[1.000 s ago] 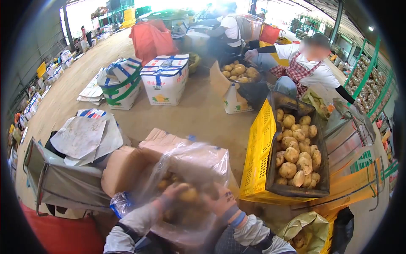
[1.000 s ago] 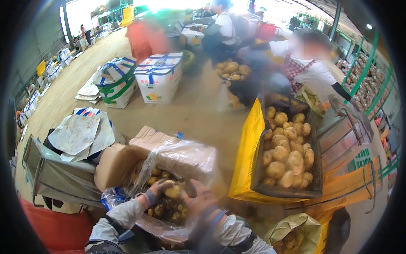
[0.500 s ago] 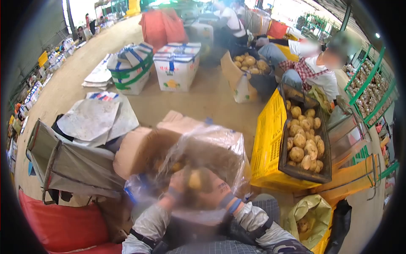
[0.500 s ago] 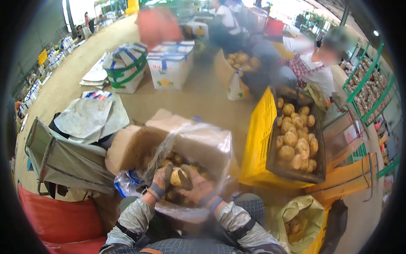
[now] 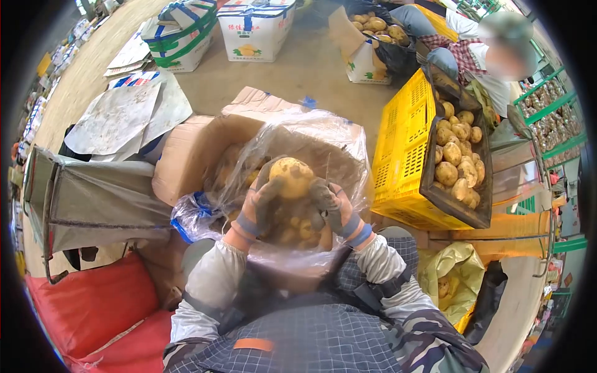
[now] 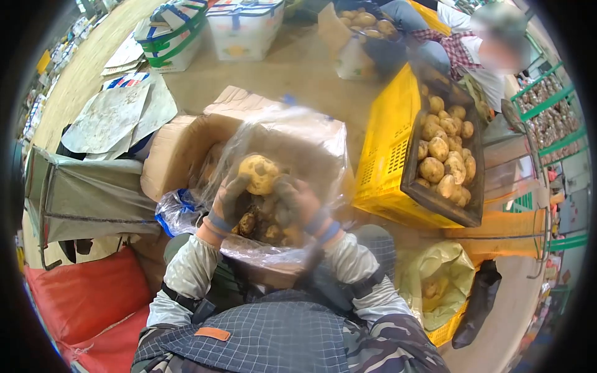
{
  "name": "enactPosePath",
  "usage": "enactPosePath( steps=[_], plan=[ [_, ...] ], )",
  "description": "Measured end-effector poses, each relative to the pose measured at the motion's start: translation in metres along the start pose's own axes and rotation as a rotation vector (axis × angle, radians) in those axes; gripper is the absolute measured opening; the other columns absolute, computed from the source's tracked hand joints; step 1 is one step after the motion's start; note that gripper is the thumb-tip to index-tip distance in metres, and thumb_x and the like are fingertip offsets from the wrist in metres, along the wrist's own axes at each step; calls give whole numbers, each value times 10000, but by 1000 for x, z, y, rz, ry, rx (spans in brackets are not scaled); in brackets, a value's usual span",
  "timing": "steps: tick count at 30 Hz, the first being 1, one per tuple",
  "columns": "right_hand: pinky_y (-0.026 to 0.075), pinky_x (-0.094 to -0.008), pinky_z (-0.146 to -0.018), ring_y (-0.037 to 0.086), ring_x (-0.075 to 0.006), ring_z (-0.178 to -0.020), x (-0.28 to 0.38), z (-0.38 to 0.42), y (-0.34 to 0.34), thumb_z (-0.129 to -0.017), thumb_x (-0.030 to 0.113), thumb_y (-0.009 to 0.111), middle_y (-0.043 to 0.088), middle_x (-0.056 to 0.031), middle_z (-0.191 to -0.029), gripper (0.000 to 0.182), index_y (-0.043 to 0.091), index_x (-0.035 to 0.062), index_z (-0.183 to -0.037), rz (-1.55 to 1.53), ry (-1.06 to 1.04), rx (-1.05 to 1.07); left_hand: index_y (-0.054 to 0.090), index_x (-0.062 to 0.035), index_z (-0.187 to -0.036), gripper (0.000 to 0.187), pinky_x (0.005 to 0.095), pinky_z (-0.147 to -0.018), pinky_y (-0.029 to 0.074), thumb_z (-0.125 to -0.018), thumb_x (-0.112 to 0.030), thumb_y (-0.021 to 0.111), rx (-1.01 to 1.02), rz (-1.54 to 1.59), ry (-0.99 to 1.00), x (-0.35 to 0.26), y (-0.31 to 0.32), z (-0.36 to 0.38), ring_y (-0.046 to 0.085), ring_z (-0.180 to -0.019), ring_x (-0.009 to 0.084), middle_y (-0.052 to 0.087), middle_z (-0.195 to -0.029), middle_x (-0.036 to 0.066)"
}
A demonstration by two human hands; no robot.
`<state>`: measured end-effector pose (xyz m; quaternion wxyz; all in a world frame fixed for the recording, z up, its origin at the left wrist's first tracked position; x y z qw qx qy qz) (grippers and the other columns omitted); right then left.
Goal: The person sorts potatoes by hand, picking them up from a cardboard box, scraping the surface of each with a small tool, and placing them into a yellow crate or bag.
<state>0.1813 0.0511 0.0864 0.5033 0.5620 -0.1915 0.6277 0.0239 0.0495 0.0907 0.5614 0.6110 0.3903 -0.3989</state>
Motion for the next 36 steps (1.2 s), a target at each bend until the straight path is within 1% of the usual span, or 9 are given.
enactPosePath(
  steps=[3, 7, 10, 13, 26, 29, 32, 35, 36],
  plan=[
    [508, -290, -608, 642, -147, -703, 4, -2, -4, -932, 385, 627, 712, -99, -891, 522, 521, 46, -1314, 276, 1, -67, 547, -2, -1272, 456, 352, -884, 517, -939, -312, 572, 25, -293, 120, 0, -16, -3, 611, -1041, 200, 618, -1181, 128],
    [532, -406, -818, 670, -309, -966, 38, 11, -3, -909, 348, 632, 692, -179, -1071, 536, 500, 86, -1357, 1152, -506, -409, 525, 13, -1293, 485, 346, -898, 517, -890, -240, 617, 2, -354, 117, -12, -18, -5, 610, -1055, 199, 626, -1179, 120],
    [483, -437, -943, 616, -393, -1053, 28, 1, -19, -856, 351, 686, 652, -220, -1146, 659, 466, 91, -1421, 1200, -59, -398, 522, 9, -1298, 490, 335, -903, 515, -867, -190, 643, -46, -162, 33, -15, -13, -2, 610, -1053, 200, 626, -1176, 117],
    [486, -418, -953, 617, -356, -1095, 25, -2, -14, -865, 344, 672, 654, -193, -1169, 670, 426, 152, -1458, 1304, 188, -269, 491, -10, -1334, 510, 337, -946, 498, -867, -137, 651, -12, -155, 39, -7, -12, -4, 587, -1106, 199, 599, -1226, 113],
    [497, -419, -948, 629, -346, -1103, -2, -9, -12, -886, 326, 650, 653, -180, -1198, 672, 390, 126, -1473, 1524, 239, -190, 482, -25, -1350, 526, 325, -957, 495, -875, -128, 681, 8, -292, -2, 14, -7, -3, 585, -1116, 188, 596, -1240, 113],
    [489, -417, -961, 626, -369, -1101, 3, -4, -12, -888, 329, 649, 655, -200, -1187, 653, 425, 67, -1443, 1416, 249, -174, 478, -20, -1360, 558, 330, -972, 486, -861, -127, 704, 0, -301, -29, 30, -16, -4, 577, -1135, 195, 590, -1257, 115],
    [538, -363, -880, 673, -259, -1009, 21, 4, -27, -892, 166, 646, 641, -189, -1213, 508, 521, 69, -1374, 994, 52, -447, 471, -17, -1368, 596, 332, -992, 473, -842, -124, 729, -1, -132, -110, 22, -13, -5, 567, -1154, 200, 583, -1272, 116],
    [547, -331, -859, 657, -198, -981, 2, -4, -31, -881, 135, 655, 648, -123, -1167, 461, 561, 59, -1326, -46, 90, -214, 464, -19, -1373, 640, 333, -1005, 465, -812, -115, 758, 37, -257, 13, -1, -3, -6, 563, -1161, 199, 582, -1276, 115],
    [552, -329, -839, 656, -192, -953, 6, -3, -28, -881, 130, 653, 643, -103, -1156, 459, 563, 67, -1327, -49, 77, -168, 463, -20, -1374, 656, 333, -1009, 463, -801, -110, 769, 52, -355, 88, -11, 2, -5, 562, -1162, 198, 582, -1275, 115]
  ],
)
Point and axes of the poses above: each hand's wrist, its own z-axis away from the middle knuckle, its own y-axis out of the palm, x = y × z, the point moved 8 cm from there along -z, towards the middle knuckle
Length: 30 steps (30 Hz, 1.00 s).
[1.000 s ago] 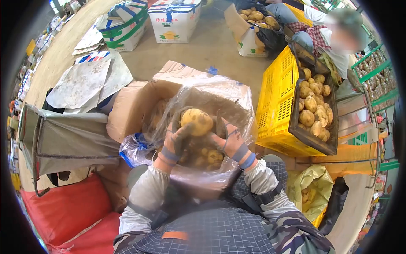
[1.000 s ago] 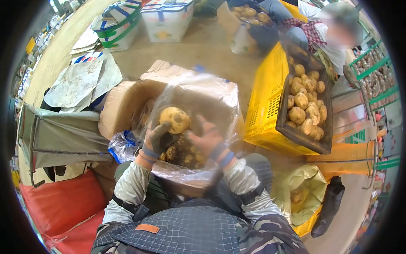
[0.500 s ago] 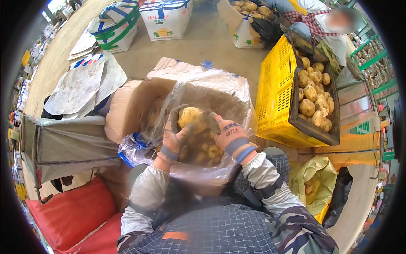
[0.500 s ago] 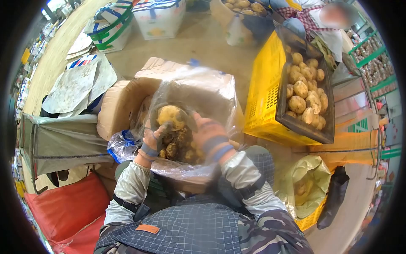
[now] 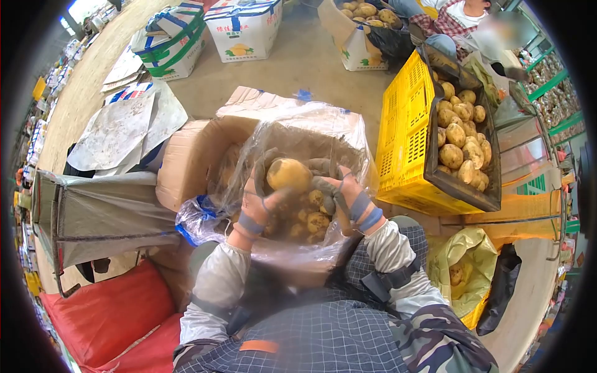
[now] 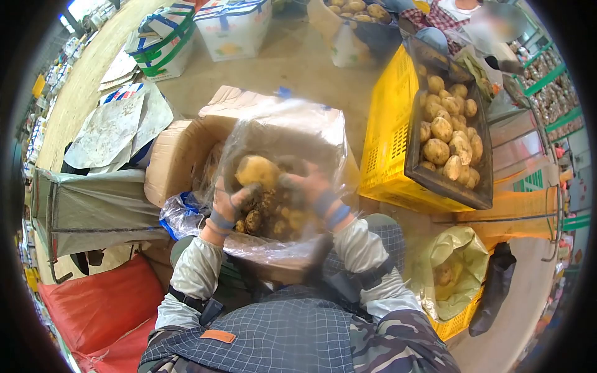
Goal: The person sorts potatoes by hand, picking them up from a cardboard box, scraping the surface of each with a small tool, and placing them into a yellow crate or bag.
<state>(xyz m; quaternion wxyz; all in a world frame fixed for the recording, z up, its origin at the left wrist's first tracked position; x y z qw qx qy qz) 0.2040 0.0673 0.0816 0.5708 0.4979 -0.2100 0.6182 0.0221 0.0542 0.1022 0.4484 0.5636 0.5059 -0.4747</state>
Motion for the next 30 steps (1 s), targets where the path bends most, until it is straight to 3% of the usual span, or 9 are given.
enactPosePath(
  steps=[3, 5, 8, 12, 15, 17, 20, 26, 30],
  plan=[
    [560, -325, -791, 660, -180, -890, 9, 8, 11, -880, 118, 647, 642, -78, -1129, 457, 569, 94, -1330, 43, -82, 102, 462, -5, -1385, 665, 343, -974, 497, -790, -156, 718, 1, 135, 90, -29, 13, 1, 593, -1134, 223, 598, -1253, 132],
    [558, -326, -778, 672, -178, -878, 10, 10, 18, -876, 112, 645, 658, -107, -1117, 459, 573, 115, -1330, 145, -191, 126, 463, -4, -1382, 674, 340, -974, 497, -779, -158, 722, 49, 165, 10, -26, 19, 3, 594, -1139, 222, 599, -1254, 131],
    [536, -310, -827, 664, -155, -973, 23, 11, 18, -872, 114, 642, 673, -150, -1093, 495, 555, 147, -1358, 825, -268, -107, 477, -8, -1363, 676, 334, -969, 500, -748, -137, 728, 109, 144, -53, -20, 19, 5, 597, -1133, 210, 605, -1247, 123],
    [502, -348, -914, 644, -219, -1075, 22, 15, 17, -881, 172, 635, 669, -191, -1127, 560, 490, 162, -1422, 1089, -132, -145, 505, -18, -1320, 657, 323, -956, 501, -705, -80, 726, 134, 104, -132, -3, 15, 5, 598, -1109, 184, 616, -1224, 96],
    [476, -389, -967, 618, -292, -1126, 11, 9, 18, -894, 218, 627, 645, -185, -1207, 594, 446, 167, -1457, 1220, -59, -68, 546, -45, -1246, 616, 316, -932, 491, -702, -118, 826, 114, 88, -132, 1, 12, 3, 591, -1063, 163, 627, -1166, 73],
    [457, -409, -994, 591, -326, -1165, 4, 8, 16, -901, 239, 620, 625, -182, -1250, 601, 431, 166, -1466, 1275, -2, -32, 543, -49, -1251, 606, 312, -926, 493, -711, -109, 811, 110, 5, -47, -1, 14, 1, 591, -1055, 162, 627, -1156, 71],
    [482, -432, -958, 609, -383, -1104, -5, 11, 23, -860, 273, 647, 655, -230, -1143, 598, 476, 74, -1398, 1442, -151, -59, 539, -53, -1257, 594, 309, -920, 494, -723, -97, 797, 112, 5, -33, 7, 17, 2, 591, -1044, 159, 626, -1146, 68],
    [481, -431, -962, 606, -376, -1125, 8, 4, 4, -871, 329, 643, 648, -225, -1186, 630, 455, 66, -1412, 1253, 3, -199, 518, -37, -1299, 643, 310, -935, 494, -710, -78, 772, 127, 39, -83, 12, 16, -4, 591, -1079, 175, 608, -1189, 80],
    [491, -426, -948, 613, -369, -1126, -9, -3, -2, -847, 307, 693, 647, -238, -1179, 655, 457, 44, -1398, 1229, -81, -142, 529, -19, -1297, 622, 304, -918, 510, -722, -92, 755, 111, 81, -66, 4, 15, -5, 602, -1087, 194, 607, -1202, 94]
  ],
)
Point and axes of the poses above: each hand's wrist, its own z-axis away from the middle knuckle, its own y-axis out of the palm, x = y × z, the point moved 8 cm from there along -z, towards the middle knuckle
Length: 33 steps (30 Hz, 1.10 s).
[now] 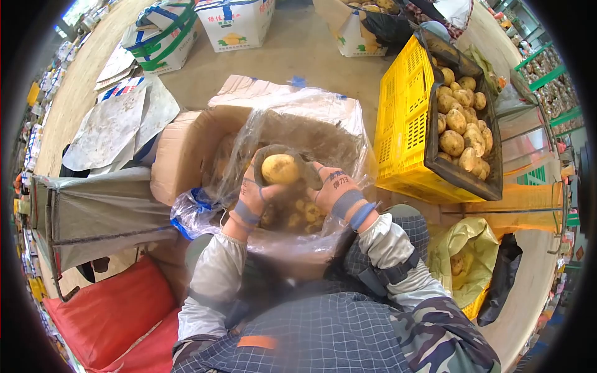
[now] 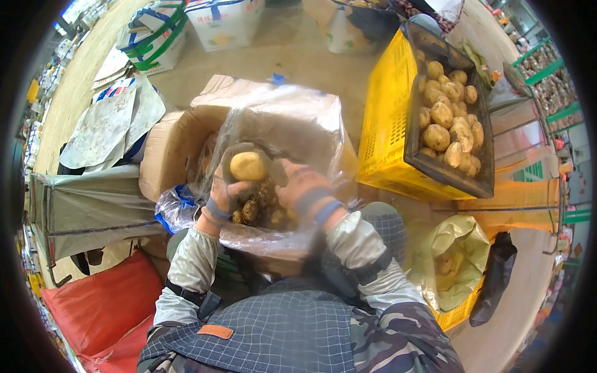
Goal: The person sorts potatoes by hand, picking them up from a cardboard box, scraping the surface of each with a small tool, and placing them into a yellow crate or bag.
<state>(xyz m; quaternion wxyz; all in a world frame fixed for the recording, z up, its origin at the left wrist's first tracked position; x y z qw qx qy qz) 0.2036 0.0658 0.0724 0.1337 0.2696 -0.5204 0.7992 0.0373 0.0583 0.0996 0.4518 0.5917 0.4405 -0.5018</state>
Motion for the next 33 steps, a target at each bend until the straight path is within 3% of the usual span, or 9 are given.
enactPosePath(
  steps=[4, 8, 10, 11, 14, 17, 22, 24, 33],
  plan=[
    [481, -415, -968, 611, -304, -1157, -11, -5, 16, -823, 351, 744, 611, -216, -1256, 697, 467, 58, -1392, -606, -20, 4, 538, -12, -1306, 469, 303, -926, 501, -888, -191, 650, -8, 179, -83, 5, 5, 3, 599, -1093, 193, 605, -1219, 108],
    [499, -224, -600, 606, -82, -695, 3, 6, 2, -882, 245, 713, 671, -55, -896, 473, 547, 43, -1276, -1129, 72, 113, 514, -17, -1366, 455, 355, -960, 496, -1004, -293, 536, 4, -72, -169, 60, -27, 2, 599, -1120, 225, 588, -1302, 113],
    [420, -216, -467, 506, -62, -528, -1, 15, -16, -912, 321, 676, 630, -15, -810, 368, 596, 61, -1160, -1256, 42, 104, 523, -25, -1363, 457, 361, -953, 505, -1018, -324, 515, -106, 2, -57, 24, -22, -9, 612, -1112, 233, 604, -1280, 104],
    [413, -218, -455, 496, -62, -513, -11, 16, -28, -925, 337, 657, 625, -15, -807, 350, 601, 65, -1137, -1315, -7, 91, 542, -56, -1352, 431, 365, -932, 517, -1008, -316, 541, -138, 286, -226, 49, -33, -8, 629, -1092, 209, 626, -1241, 97],
    [398, -228, -443, 441, -60, -463, -60, 15, -59, -979, 390, 562, 643, -51, -862, 355, 598, 64, -1115, -1748, 69, 110, 551, -73, -1353, 435, 322, -870, 526, -1007, -334, 514, -86, 164, -372, 59, -36, -8, 596, -1091, 170, 622, -1248, 99],
    [403, -248, -456, 428, -72, -469, -103, 35, -124, -987, 372, 549, 660, -94, -925, 352, 595, 54, -1128, -1796, -283, -96, 538, -73, -1366, 452, 323, -869, 531, -992, -325, 552, -3, 363, -486, 121, -16, -6, 595, -1108, 168, 625, -1249, 99],
    [368, -249, -479, 382, -84, -446, -251, 71, -231, -989, 349, 535, 675, -80, -970, 363, 616, 32, -1146, -1760, -265, -554, 496, -47, -1404, 664, 391, -1045, 435, -909, -468, 636, 306, -831, -619, 178, 20, 19, 541, -1266, 323, 574, -1358, 204],
    [347, -245, -474, 364, -76, -447, -298, 86, -254, -991, 325, 534, 687, -68, -990, 353, 629, 26, -1152, -1763, -138, -810, 455, -34, -1435, 757, 382, -1103, 375, -879, -510, 650, 419, -837, -754, 252, 28, 36, 473, -1331, 366, 508, -1417, 241],
    [413, -232, -456, 444, -56, -462, -152, 75, -189, -1002, 284, 506, 697, -91, -1008, 420, 557, -16, -1291, -1625, -216, -347, 373, 46, -1457, 917, 379, -1072, 411, -842, -575, 652, 583, -786, -830, 242, 90, 12, 495, -1313, 361, 522, -1391, 262]
  ],
)
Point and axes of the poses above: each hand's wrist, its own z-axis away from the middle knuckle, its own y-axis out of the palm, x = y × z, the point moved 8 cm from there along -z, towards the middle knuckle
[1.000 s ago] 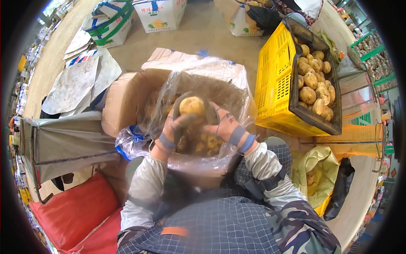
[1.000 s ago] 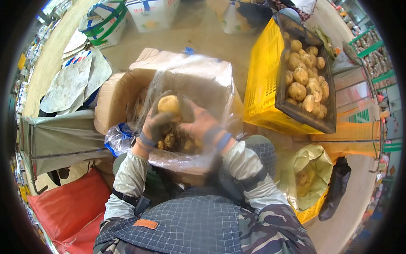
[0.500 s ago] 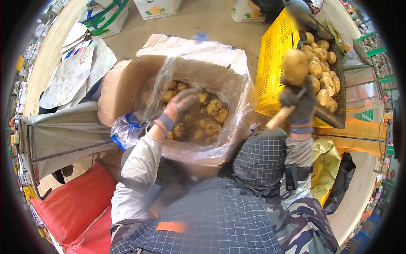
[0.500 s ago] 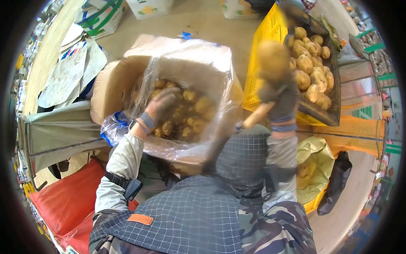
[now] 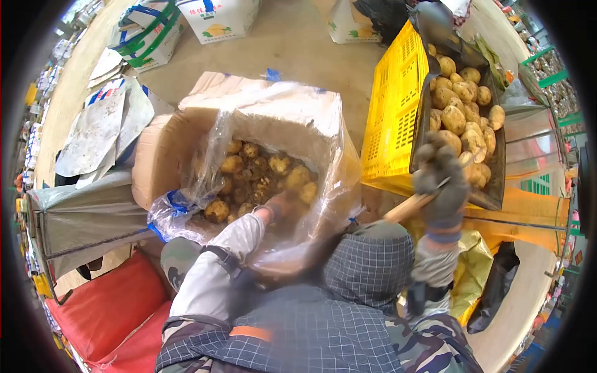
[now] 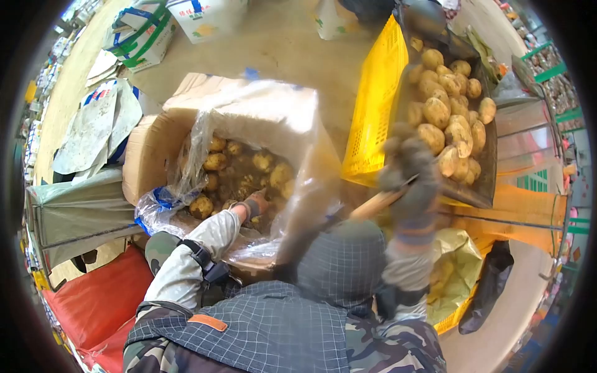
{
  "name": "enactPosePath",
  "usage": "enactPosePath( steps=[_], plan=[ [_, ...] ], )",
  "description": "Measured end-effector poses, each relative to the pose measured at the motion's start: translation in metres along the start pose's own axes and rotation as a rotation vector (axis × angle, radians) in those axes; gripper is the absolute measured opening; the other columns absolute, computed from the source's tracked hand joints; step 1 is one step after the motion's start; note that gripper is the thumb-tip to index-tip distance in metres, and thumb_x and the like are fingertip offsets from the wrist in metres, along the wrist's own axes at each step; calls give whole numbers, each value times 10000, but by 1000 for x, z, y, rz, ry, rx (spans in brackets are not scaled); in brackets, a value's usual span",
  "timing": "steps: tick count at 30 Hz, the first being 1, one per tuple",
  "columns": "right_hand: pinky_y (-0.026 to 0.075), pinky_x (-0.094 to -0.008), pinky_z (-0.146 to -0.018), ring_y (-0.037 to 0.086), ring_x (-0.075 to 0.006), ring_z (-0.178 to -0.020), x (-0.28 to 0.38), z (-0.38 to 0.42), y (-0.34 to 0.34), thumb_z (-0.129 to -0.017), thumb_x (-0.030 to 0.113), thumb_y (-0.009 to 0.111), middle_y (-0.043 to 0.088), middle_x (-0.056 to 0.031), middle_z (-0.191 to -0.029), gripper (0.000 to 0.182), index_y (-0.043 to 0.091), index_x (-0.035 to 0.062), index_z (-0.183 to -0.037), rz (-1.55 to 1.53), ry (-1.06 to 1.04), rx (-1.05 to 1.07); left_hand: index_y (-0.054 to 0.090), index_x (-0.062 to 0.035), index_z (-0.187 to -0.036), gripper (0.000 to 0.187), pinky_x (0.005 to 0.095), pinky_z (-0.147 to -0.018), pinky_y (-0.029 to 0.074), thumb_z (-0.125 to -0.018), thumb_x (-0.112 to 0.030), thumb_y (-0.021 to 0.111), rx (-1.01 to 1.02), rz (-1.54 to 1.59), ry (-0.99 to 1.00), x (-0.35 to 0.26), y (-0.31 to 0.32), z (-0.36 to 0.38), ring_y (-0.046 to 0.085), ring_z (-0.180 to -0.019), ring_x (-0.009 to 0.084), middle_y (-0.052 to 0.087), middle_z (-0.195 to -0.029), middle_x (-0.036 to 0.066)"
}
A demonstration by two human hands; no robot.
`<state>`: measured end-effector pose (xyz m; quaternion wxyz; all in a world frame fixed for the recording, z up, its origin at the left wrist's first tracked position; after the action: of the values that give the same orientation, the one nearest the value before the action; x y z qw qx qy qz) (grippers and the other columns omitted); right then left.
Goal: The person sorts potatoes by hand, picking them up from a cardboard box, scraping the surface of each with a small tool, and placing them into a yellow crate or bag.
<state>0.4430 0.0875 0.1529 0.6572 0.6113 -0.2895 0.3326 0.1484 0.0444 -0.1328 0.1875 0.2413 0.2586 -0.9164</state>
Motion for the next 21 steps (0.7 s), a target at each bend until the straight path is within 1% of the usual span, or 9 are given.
enactPosePath(
  steps=[2, 3, 5, 7, 9, 12, 16, 20, 21],
  plan=[
    [434, -224, -490, 513, -59, -529, -36, 14, 45, -991, 265, 513, 681, -104, -982, 381, 596, -25, -1224, -29, 80, 68, 427, -6, -1427, 822, 366, -1063, 414, -840, -533, 658, -37, -233, 116, -28, -13, 14, 510, -1296, 342, 535, -1385, 232],
    [466, -224, -532, 576, -90, -650, -53, 22, 67, -982, 263, 531, 669, -104, -996, 380, 586, -19, -1231, 14, 62, 169, 479, -42, -1391, 739, 355, -1058, 414, -838, -495, 662, -113, -442, 274, -42, -1, 28, 523, -1280, 323, 545, -1376, 211],
    [506, -231, -601, 645, -127, -850, -74, 36, 108, -958, 224, 559, 654, -121, -1071, 357, 590, -21, -1216, 152, 195, 243, 479, -43, -1393, 745, 355, -1054, 419, -832, -492, 674, -155, -486, 317, -34, 15, 36, 530, -1271, 320, 551, -1373, 205],
    [475, -203, -605, 623, -98, -799, -97, 46, 127, -924, 157, 604, 665, -80, -966, 313, 604, -14, -1187, 139, 495, 189, 480, -45, -1395, 751, 356, -1050, 425, -826, -490, 686, -158, -445, 260, -15, 24, 32, 536, -1261, 316, 556, -1369, 198],
    [469, -206, -606, 607, -89, -778, -108, 48, 127, -926, 151, 634, 665, -54, -914, 313, 603, -5, -1196, 234, 364, 245, 480, -47, -1397, 758, 356, -1047, 430, -820, -487, 698, -150, -396, 193, 0, 26, 26, 543, -1252, 313, 561, -1366, 192],
    [499, -230, -600, 607, -98, -759, -133, 48, 105, -922, 228, 686, 675, -51, -936, 351, 623, 49, -1216, 250, 540, 156, 480, -49, -1401, 769, 357, -1042, 438, -811, -483, 716, -153, -344, 138, 8, 19, 24, 553, -1238, 308, 568, -1361, 182],
    [493, -236, -540, 606, -104, -683, -124, 45, 98, -904, 195, 706, 689, -68, -947, 343, 627, 43, -1201, 469, 387, 160, 481, -52, -1405, 784, 359, -1035, 449, -799, -477, 740, -187, -277, 114, 13, 11, 25, 566, -1219, 300, 578, -1354, 169],
    [453, -222, -486, 585, -74, -609, -125, 40, 79, -891, 174, 709, 691, -49, -877, 289, 638, 73, -1152, 324, 369, 65, 482, -56, -1409, 800, 360, -1027, 459, -787, -471, 764, -298, -137, 137, 16, -27, 36, 579, -1200, 293, 588, -1347, 156],
    [436, -221, -471, 577, -66, -593, -118, 35, 79, -896, 172, 694, 691, -37, -861, 267, 640, 81, -1142, 425, 213, 102, 482, -57, -1410, 804, 360, -1026, 462, -784, -470, 770, -335, -51, 142, 17, -47, 45, 583, -1196, 292, 591, -1346, 153]
  ],
)
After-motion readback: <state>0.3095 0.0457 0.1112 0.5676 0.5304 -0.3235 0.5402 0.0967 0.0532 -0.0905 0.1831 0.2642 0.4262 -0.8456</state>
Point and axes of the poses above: each hand's wrist, its own z-axis away from the middle knuckle, its own y-axis out of the palm, x = y × z, the point moved 8 cm from there along -z, towards the middle knuckle
